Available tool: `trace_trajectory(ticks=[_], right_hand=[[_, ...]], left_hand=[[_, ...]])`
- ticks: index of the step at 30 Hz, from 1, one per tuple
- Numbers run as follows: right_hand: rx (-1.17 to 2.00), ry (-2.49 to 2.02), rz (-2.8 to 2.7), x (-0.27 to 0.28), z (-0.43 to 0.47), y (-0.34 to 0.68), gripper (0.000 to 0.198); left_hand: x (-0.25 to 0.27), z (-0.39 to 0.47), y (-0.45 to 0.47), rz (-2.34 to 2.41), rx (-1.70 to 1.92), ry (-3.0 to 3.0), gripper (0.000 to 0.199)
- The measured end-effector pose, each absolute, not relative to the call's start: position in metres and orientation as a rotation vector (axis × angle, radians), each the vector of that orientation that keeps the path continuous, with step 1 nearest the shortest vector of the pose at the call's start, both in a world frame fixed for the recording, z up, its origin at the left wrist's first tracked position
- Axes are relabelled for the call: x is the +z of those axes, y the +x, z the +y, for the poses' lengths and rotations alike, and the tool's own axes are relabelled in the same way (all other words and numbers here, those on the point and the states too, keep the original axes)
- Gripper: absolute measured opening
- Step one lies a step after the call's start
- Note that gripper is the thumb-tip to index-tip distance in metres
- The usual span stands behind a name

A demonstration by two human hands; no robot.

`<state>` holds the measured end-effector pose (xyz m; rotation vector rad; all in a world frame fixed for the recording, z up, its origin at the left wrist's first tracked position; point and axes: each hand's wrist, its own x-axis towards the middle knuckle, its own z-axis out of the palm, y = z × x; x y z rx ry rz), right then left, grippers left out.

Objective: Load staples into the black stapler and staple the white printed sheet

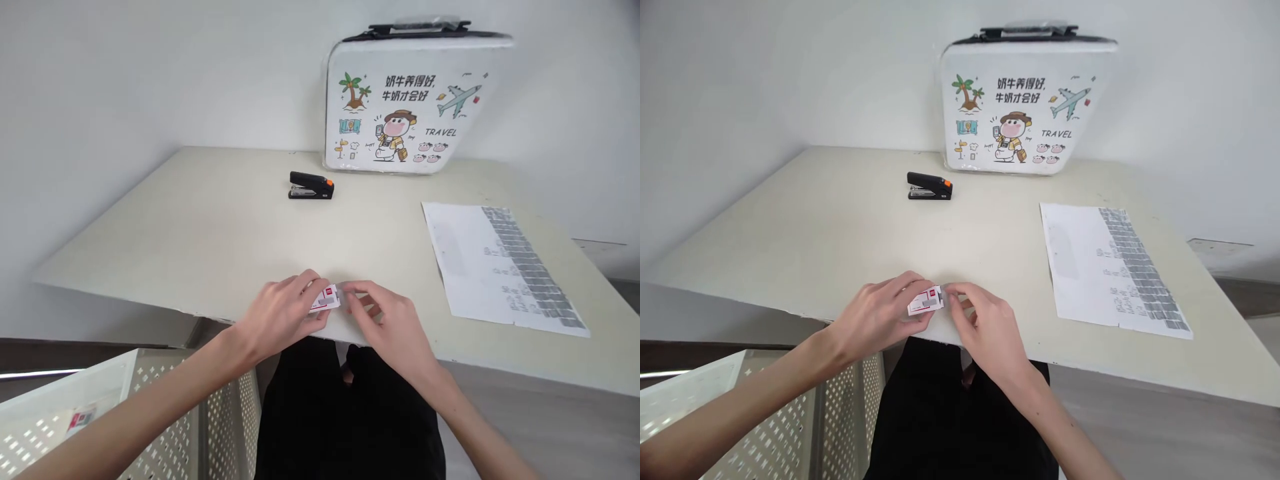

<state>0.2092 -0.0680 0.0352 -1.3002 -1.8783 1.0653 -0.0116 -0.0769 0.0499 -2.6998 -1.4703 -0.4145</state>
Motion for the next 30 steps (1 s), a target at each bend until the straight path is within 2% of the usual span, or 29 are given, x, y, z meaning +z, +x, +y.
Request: trace_trajectory(ticks=[8, 12, 19, 25, 30], right_hand=[[1.289, -1.308, -1.729, 0.029, -0.062, 0.207, 0.035], [1.507, -1.264, -1.56, 0.03, -0.056, 0.204, 0.038], [1.814, -1.023, -1.144, 0.031, -0.045, 0.205, 0.038], [1.835, -0.998, -1.088, 0.028, -0.043, 0.214, 0.04], [1.587, -1.114, -1.195, 0.035, -0.047, 0.221, 0.031]], left_hand=[[0.049, -0.069, -0.015, -1.355, -0.441, -2.691, 0.024], [0.056, -0.064, -0.015, -1.32, -0.462, -2.734, 0.028], [0.067, -0.051, -0.012, -1.3, -0.774, -2.828, 0.033], [0.064, -0.052, -0.008, -1.345, -1.015, -2.745, 0.044], [0.067, -0.053, -0.009, -1.617, -1.049, -2.868, 0.044]])
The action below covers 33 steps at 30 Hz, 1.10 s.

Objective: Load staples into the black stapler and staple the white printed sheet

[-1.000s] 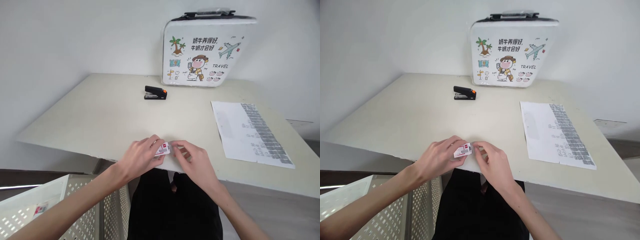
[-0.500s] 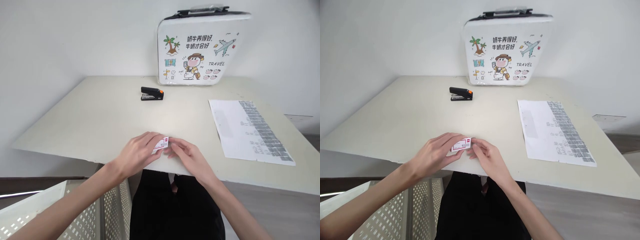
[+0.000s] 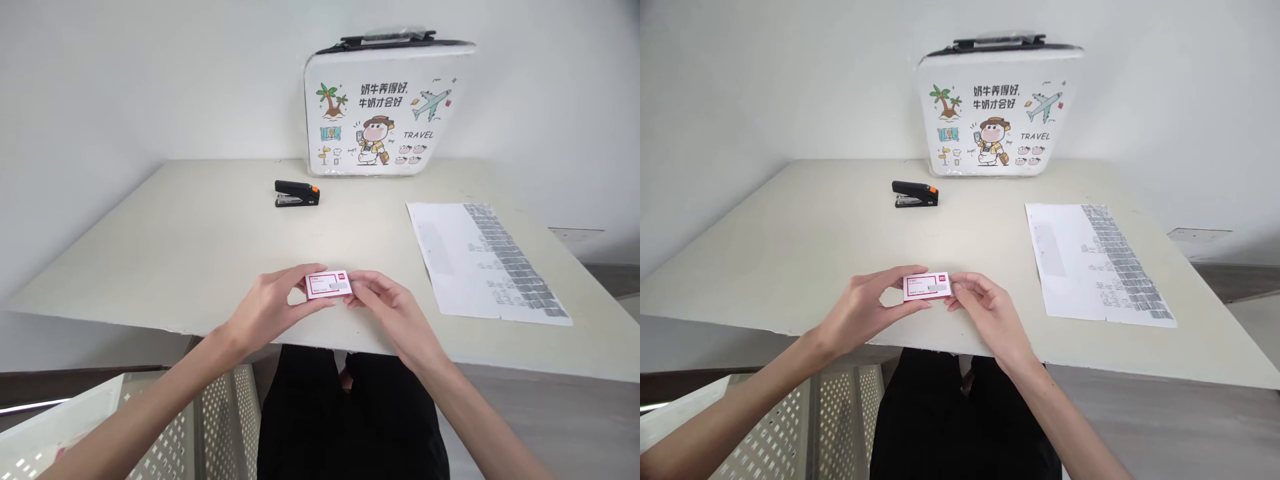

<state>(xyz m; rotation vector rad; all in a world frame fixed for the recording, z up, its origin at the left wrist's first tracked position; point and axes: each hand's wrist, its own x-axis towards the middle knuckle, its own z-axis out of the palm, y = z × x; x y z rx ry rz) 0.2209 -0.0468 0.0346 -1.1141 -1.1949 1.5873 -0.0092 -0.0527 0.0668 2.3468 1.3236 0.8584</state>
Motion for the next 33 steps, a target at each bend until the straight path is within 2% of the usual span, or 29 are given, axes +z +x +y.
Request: trace_trajectory(ticks=[5, 14, 22, 33], right_hand=[[1.375, -1.125, -1.31, 0.052, -0.055, 0.223, 0.022], [1.138, -1.022, -1.478, 0.08, -0.08, 0.22, 0.015], [0.719, -1.069, -1.623, 0.085, -0.083, 0.218, 0.017], [0.757, -1.152, -1.646, 0.084, -0.083, 0.22, 0.015]], left_hand=[[0.07, -0.051, -0.014, 1.287, 0.677, 2.236, 0.036], [0.066, -0.059, -0.019, 1.225, 0.881, 2.221, 0.043], [0.069, -0.067, -0.017, 1.204, 0.967, 2.355, 0.038], [0.064, -0.071, -0.014, 1.322, 1.003, 2.472, 0.033]])
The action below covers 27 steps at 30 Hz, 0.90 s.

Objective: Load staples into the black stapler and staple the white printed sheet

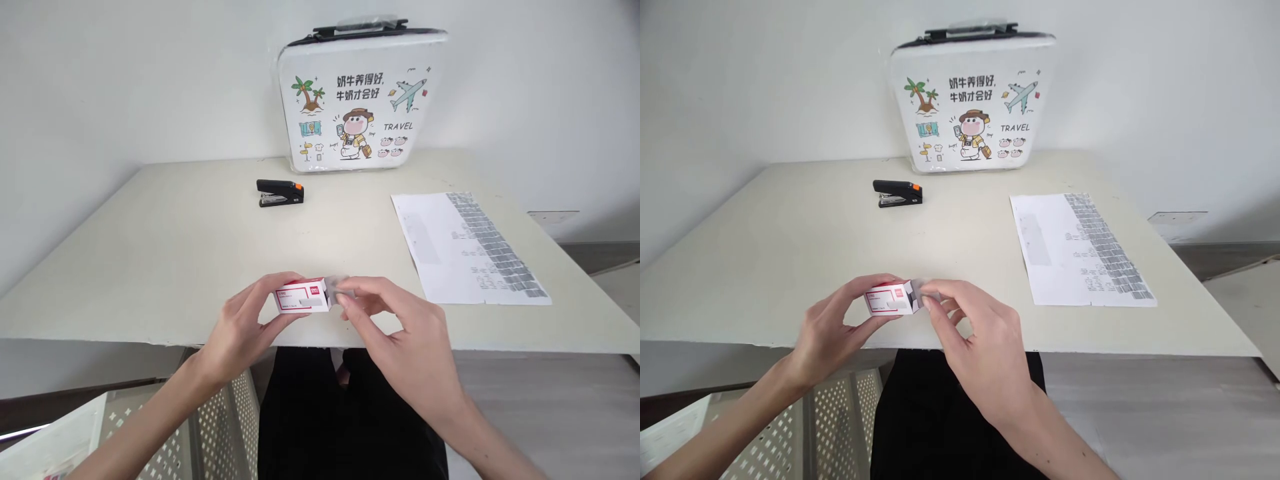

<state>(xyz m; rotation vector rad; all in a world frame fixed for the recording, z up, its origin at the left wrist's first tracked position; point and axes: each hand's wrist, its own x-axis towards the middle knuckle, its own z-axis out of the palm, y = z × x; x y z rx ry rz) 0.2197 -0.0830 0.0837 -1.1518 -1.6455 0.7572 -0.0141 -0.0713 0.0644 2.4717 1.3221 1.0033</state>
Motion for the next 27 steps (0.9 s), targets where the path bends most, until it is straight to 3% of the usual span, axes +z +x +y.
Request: trace_trajectory(ticks=[15, 21, 27], right_hand=[[0.974, -1.205, -1.483, 0.073, -0.083, 0.224, 0.011], [1.078, -1.3, -1.401, 0.065, -0.08, 0.229, 0.03], [1.127, -1.344, -1.412, 0.049, -0.07, 0.236, 0.033]], left_hand=[[0.061, -0.073, -0.022, 1.331, 0.895, 2.524, 0.038], [0.054, -0.073, -0.023, 1.366, 0.825, 2.475, 0.039], [0.041, -0.066, -0.021, 1.383, 0.779, 2.482, 0.037]])
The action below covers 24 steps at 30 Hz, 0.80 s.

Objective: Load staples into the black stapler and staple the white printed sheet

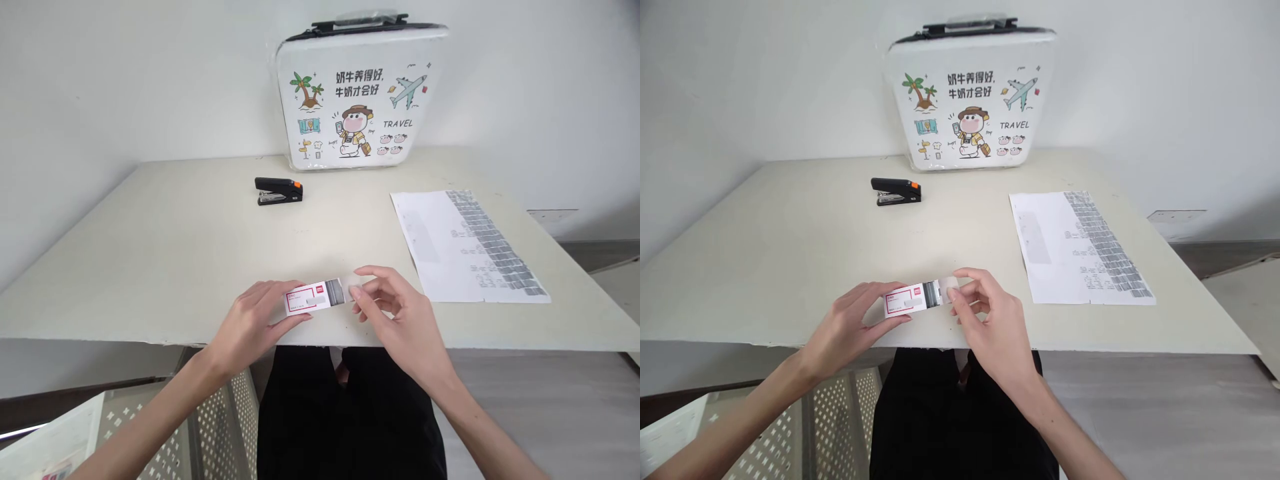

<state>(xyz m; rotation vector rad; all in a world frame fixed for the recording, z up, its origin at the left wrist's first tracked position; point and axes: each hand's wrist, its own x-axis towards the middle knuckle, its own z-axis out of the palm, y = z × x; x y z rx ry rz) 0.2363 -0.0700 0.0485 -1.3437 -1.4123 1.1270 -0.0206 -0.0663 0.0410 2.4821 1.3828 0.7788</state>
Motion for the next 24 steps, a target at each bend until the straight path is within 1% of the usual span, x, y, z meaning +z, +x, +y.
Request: trace_trajectory(ticks=[5, 11, 18, 20, 24], right_hand=[[1.123, -1.4, -1.449, 0.035, -0.063, 0.24, 0.035], [1.108, -1.442, -1.505, 0.023, -0.061, 0.243, 0.033], [1.038, -1.489, -1.561, 0.018, -0.059, 0.243, 0.034], [0.958, -1.51, -1.611, 0.019, -0.06, 0.241, 0.035], [0.668, -1.521, -1.738, 0.023, -0.063, 0.235, 0.031]], left_hand=[[0.031, -0.061, -0.015, 1.337, 0.786, 2.467, 0.029], [0.023, -0.061, -0.013, 1.348, 0.799, 2.461, 0.031], [0.019, -0.063, -0.015, 1.364, 0.755, 2.441, 0.03], [0.02, -0.063, -0.014, 1.365, 0.744, 2.435, 0.029], [0.02, -0.062, -0.007, 1.377, 0.774, 2.418, 0.03]])
